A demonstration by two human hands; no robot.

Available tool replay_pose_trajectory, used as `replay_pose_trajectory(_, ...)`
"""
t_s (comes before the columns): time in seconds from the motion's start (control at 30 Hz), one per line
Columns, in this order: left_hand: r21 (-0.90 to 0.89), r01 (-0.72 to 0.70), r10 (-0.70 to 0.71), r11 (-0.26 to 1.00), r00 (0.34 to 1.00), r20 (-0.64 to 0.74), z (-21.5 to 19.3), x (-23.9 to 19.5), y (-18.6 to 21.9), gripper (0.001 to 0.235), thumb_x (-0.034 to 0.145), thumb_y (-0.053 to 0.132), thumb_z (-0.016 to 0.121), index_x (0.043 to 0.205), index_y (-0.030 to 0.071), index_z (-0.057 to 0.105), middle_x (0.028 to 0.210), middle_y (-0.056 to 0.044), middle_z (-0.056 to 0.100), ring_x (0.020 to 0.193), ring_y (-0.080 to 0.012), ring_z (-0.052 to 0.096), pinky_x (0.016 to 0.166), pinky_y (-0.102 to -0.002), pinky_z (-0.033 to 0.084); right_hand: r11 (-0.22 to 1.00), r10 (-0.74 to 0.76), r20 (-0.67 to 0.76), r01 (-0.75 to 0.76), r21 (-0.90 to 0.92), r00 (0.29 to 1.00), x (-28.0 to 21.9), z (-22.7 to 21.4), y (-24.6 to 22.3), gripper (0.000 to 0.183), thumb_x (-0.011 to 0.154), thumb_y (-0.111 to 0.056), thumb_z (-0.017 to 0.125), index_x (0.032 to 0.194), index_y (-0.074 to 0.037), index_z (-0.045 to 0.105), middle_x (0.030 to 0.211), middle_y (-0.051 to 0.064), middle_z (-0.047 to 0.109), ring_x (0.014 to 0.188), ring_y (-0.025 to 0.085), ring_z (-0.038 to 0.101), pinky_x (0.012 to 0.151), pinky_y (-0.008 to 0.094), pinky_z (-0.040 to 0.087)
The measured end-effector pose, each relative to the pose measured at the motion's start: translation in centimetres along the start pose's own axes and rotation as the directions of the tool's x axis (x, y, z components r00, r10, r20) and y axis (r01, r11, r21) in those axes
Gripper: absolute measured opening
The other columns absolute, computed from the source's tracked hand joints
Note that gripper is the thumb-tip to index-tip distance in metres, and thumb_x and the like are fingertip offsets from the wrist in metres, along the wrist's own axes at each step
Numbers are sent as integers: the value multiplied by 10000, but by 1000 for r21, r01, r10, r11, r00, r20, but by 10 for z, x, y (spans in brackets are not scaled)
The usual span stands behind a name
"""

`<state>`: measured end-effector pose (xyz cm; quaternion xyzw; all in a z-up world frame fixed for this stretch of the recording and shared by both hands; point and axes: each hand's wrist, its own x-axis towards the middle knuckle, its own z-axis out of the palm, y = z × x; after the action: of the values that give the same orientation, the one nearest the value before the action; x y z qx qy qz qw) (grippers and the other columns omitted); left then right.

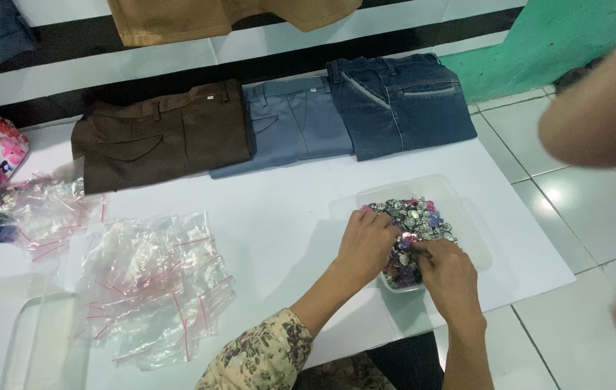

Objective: Bagging small metal buttons into plastic zip-lock bags

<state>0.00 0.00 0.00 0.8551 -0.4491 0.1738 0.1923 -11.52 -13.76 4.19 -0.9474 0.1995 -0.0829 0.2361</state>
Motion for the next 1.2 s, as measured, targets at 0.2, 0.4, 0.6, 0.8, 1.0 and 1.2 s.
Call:
replay_pose_trajectory(0.2, -443, 120, -121, 889, 992, 26, -23, -7, 1, 170, 974, 198, 611, 1043, 266, 751, 1076, 103, 723, 1016, -160, 646, 972, -391, 327, 980, 94, -41, -85, 179, 995, -5, -6, -13, 191, 936, -225, 656, 1046, -180, 806, 1059, -29, 786, 1008, 194, 694, 891, 351, 492)
replay_pose_trajectory(0.4, -759, 239, -214, 606, 968, 134, -86, -10, 16, 303, 899, 325, 752, 1149, 157, 728, 941, -67, 759, 967, -250, 708, 1145, -499, 250, 800, 63, -130, 28, 600, 989, -12, -16, -23, 169, 960, -32, 708, 1104, -53, 793, 913, 173, 788, 835, 203, 727, 820, 371, 590)
replay_pose_trajectory(0.6, -855, 264, -282, 446, 948, 146, -49, -22, 5, 279, 868, 356, 791, 1099, 212, 730, 822, 75, 749, 857, -108, 711, 1178, -438, 251, 619, 31, -93, 54, 784, 995, -15, -10, -46, 248, 941, 56, 670, 1181, 51, 729, 888, 202, 765, 817, 191, 684, 816, 365, 593)
replay_pose_trajectory(0.8, -871, 269, -288, 411, 945, 156, -56, -19, -6, 113, 903, 249, 766, 984, 171, 769, 785, -3, 772, 824, -187, 757, 1138, -402, 344, 660, -60, -121, 130, 740, 991, -8, -1, -39, 335, 953, 46, 667, 1286, 83, 650, 884, 218, 731, 796, 198, 639, 754, 362, 548)
replay_pose_trajectory(1.0, -868, 284, -286, 407, 942, 174, -56, -19, -8, 111, 956, 188, 699, 1032, 136, 761, 792, -43, 775, 822, -191, 760, 1153, -409, 339, 654, -9, -97, 79, 752, 995, -13, -3, -41, 267, 935, 28, 716, 1197, 77, 711, 894, 213, 748, 810, 198, 672, 782, 358, 566)
replay_pose_trajectory(1.2, -868, 274, -281, 413, 946, 164, -57, -22, -5, 123, 941, 179, 719, 1034, 109, 757, 805, -30, 778, 846, -226, 767, 1186, -436, 317, 704, -4, -112, 83, 706, 994, -9, 3, -38, 285, 849, -8, 823, 1119, 55, 754, 853, 191, 754, 781, 189, 680, 751, 355, 559)
